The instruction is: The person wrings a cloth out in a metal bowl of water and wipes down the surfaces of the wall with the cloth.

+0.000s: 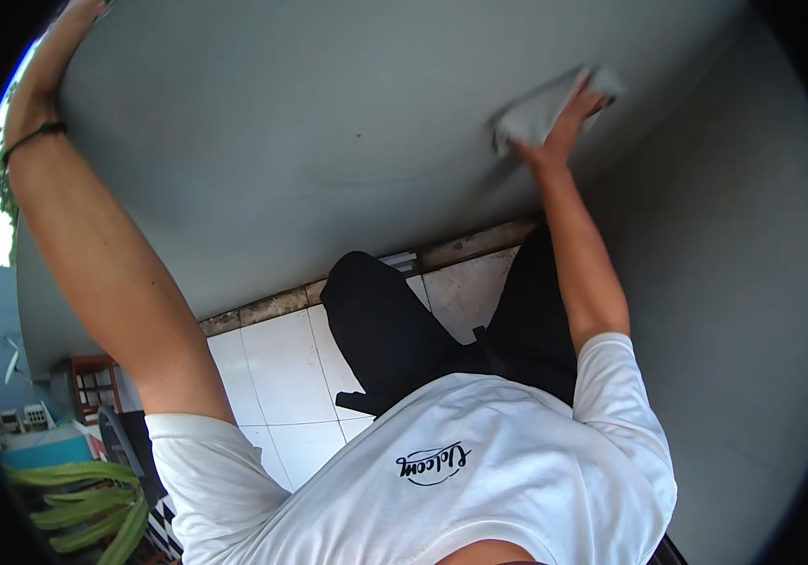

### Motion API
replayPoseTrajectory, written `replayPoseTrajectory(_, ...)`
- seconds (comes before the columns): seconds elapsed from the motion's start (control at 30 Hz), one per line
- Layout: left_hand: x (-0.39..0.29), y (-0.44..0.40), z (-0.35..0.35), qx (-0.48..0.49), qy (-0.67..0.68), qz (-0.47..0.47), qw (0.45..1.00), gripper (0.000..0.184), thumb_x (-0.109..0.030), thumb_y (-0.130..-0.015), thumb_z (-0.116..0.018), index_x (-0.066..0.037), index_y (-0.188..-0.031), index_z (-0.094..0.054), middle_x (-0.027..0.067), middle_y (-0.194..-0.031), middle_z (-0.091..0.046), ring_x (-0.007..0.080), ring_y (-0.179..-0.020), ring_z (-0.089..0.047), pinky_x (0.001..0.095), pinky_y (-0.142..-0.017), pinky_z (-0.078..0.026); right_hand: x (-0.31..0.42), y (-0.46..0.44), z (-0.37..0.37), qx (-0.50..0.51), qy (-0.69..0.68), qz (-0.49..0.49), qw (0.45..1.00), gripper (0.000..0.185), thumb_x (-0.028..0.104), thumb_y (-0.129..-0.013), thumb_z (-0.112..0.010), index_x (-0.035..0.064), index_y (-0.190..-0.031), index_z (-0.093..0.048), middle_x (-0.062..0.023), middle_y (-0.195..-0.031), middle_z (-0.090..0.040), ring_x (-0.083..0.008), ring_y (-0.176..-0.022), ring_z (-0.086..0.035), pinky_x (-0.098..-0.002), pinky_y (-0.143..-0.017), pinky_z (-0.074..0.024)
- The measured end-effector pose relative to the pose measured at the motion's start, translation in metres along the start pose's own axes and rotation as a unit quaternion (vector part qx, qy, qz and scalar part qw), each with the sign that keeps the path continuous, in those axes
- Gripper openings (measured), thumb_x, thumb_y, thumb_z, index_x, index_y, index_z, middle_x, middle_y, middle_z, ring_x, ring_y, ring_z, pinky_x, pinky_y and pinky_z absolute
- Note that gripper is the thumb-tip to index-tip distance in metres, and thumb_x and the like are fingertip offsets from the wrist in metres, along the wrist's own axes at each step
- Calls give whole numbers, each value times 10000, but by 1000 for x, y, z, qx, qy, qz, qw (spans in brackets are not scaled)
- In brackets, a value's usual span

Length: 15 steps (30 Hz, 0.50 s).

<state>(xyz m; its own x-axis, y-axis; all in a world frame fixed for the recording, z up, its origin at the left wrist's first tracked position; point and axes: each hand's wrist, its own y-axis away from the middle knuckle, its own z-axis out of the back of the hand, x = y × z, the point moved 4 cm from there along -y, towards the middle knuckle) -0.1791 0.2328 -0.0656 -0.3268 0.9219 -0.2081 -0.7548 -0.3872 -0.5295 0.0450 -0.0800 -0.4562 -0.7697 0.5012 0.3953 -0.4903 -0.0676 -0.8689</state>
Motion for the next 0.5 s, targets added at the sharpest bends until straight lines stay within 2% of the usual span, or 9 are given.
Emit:
replayPoseTrajectory(0.03, 14, -4, 1, -4, 15, -34, 999, 488, -467, -956, -523, 16, -981, -587, 132, -928, -591, 248, -879, -566, 396, -854, -445, 17, -39, 15, -114, -57, 34, 991, 1068, 548, -680, -683, 22, -1506, -256, -296, -1414, -361, -509, -1364, -254, -561, -1131, -205)
replayPoseTrajectory(0.1, 43, -13, 2, -12, 46, -103, 993, 524, -465, -969, -512, 48, -1032, -591, 151, -947, -608, 259, -891, -586, 408, -849, -458, 45, -85, 10, -75, -75, 45, 993, 1029, 560, -690, -659, 17, -1487, -299, -279, -1353, -402, -489, -1349, -287, -566, -1145, -150)
replayPoseTrajectory(0.13, 47, -16, -2, -17, 64, -140, 988, 542, -465, -976, -506, 65, -1057, -593, 161, -957, -617, 264, -897, -595, 414, -846, -465, 81, -93, 9, -27, -11, 22, 999, 983, 487, -781, -616, -32, -1494, -182, -315, -1442, -239, -497, -1396, -142, -596, -1137, -121)
replayPoseTrajectory(0.2, 26, -18, -9, 51, 39, -62, 996, 623, -506, -981, -470, 87, -1149, -557, 177, -1035, -603, 272, -959, -585, 418, -879, -460, 138, -74, -2, -10, 50, 7, 999, 923, 526, -798, -590, -4, -1468, -238, -302, -1383, -287, -496, -1347, -205, -614, -1112, -157)
replayPoseTrajectory(0.23, 21, -9, -7, 71, 9, -7, 997, 659, -528, -981, -453, 91, -1193, -530, 185, -1088, -584, 278, -1002, -570, 417, -906, -450, 150, -47, -17, -42, 47, 20, 998, 927, 638, -725, -606, 73, -1434, -412, -253, -1236, -498, -487, -1250, -413, -602, -1095, -223)
replayPoseTrajectory(0.27, 15, 1, -5, 93, -22, 46, 994, 697, -551, -980, -435, 94, -1238, -503, 194, -1141, -565, 284, -1045, -555, 417, -933, -440, 154, -11, -35, -43, 32, 54, 997, 898, 638, -738, -609, 90, -1425, -426, -244, -1218, -502, -481, -1236, -422, -607, -1082, -231)
replayPoseTrajectory(0.37, 15, 13, 1, 4, -60, 33, 998, 727, -556, -980, -425, 93, -1306, -452, 224, -1249, -521, 311, -1134, -525, 418, -986, -414, 98, 123, -81, -39, 29, 69, 996, 877, 661, -752, -598, 127, -1427, -427, -269, -1266, -470, -492, -1256, -388, -625, -1092, -203)
replayPoseTrajectory(0.47, 11, 14, -7, -32, -70, 14, 997, 720, -554, -981, -424, 90, -1301, -457, 222, -1246, -522, 310, -1133, -526, 417, -985, -416, -9, 179, -82, -9, -3, -143, 990, 872, 606, -752, -635, 89, -1418, -416, -323, -1386, -354, -520, -1310, -295, -623, -1129, -127)
replayPoseTrajectory(0.5, 11, 13, -12, -35, -74, 9, 997, 718, -553, -981, -424, 89, -1300, -459, 222, -1245, -523, 310, -1133, -526, 416, -985, -416, -40, 168, -76, -69, -16, -170, 983, 882, 558, -757, -641, 54, -1433, -384, -328, -1424, -318, -528, -1337, -259, -625, -1133, -111)
